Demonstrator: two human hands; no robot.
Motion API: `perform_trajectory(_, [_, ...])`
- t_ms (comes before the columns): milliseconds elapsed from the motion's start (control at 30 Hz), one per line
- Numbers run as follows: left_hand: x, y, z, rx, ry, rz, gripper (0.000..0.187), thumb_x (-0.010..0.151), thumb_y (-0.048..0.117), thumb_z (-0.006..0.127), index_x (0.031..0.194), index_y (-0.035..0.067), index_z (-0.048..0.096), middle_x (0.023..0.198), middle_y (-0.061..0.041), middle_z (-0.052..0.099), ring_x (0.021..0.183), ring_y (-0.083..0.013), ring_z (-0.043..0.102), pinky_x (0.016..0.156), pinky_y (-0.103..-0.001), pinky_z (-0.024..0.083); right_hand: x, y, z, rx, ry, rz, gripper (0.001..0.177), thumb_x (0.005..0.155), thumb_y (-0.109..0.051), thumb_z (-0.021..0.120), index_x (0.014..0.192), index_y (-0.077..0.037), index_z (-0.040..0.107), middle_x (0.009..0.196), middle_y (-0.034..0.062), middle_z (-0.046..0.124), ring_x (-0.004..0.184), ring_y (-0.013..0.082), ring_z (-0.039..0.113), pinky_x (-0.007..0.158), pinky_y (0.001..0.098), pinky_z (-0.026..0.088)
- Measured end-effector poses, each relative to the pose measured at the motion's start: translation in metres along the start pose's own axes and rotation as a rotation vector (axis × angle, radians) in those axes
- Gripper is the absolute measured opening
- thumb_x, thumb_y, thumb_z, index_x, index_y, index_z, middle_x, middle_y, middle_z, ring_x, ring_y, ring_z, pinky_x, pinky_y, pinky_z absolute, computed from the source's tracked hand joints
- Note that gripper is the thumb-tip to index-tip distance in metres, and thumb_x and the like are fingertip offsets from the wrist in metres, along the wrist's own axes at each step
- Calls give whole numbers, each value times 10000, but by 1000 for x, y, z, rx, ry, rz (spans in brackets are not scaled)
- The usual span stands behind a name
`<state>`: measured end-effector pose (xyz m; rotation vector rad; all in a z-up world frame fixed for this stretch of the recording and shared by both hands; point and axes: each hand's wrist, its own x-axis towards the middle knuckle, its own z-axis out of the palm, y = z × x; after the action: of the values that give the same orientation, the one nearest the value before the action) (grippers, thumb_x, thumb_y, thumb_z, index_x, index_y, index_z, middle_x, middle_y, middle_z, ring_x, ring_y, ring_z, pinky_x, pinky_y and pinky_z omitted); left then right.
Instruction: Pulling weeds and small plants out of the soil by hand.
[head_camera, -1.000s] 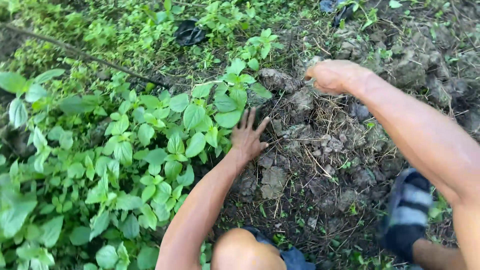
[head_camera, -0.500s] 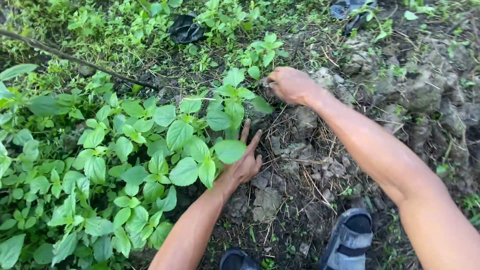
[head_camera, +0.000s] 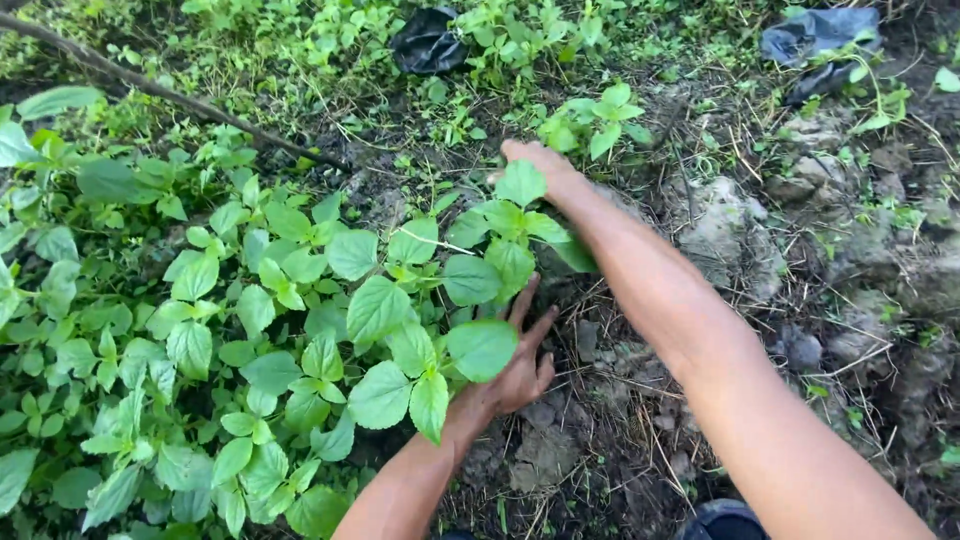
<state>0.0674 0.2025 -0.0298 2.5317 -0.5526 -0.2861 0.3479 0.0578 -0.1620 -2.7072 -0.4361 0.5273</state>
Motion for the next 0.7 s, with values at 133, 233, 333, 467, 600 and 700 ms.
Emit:
perform_trajectory(133, [0,-5,6,-56,33,38,675,731,332,693,1380,154,646,1666,-182,239,1466,-503,297,1146,-693,209,18,21,18,-68,-9,-225,255,807,-249,725,911,-27,659,852,229,670,787,388,675,697,488,558])
perform_trajectory(233, [-1,-4,7,-77,2,-13,662,753,313,679,1397,161,639,1679,-164,242,1472,-475,318,1171,-690,203,-29,-22,-33,294,362,-277,202,929,-170,648,887,23,605,885,187,689,700,326,679,593,468,533])
perform_trajectory(333, [-3,-3,8,-24,34,21,657,717,334,699,1350,171,638,1641,-194,270,1464,-522,305,1150,-685,208,2,1,-22,245,422,-137,161,1046,-128,631,1002,26,624,933,229,689,846,355,674,776,513,532])
perform_trajectory(467, [-7,-12,40,-61,16,-3,678,784,333,679,1436,171,588,1612,-241,318,1400,-494,399,1136,-695,251,26,-30,-25,139,189,-17,180,1005,-171,667,1044,3,643,1169,253,640,990,383,653,891,520,525])
perform_trajectory(600, [-10,-13,48,-107,26,-25,699,808,333,668,1478,169,554,1570,-259,390,1342,-491,469,1097,-695,312,14,-96,-45,65,47,-142,742,901,-381,795,1392,25,417,1383,284,488,1216,449,538,994,528,453])
perform_trajectory(700, [-8,-14,44,-104,55,2,717,796,334,672,1480,161,543,1542,-266,417,1324,-497,485,1080,-696,329,26,-98,-32,-31,-43,-109,631,914,-374,764,1357,-24,483,1382,258,521,1179,437,574,956,525,484])
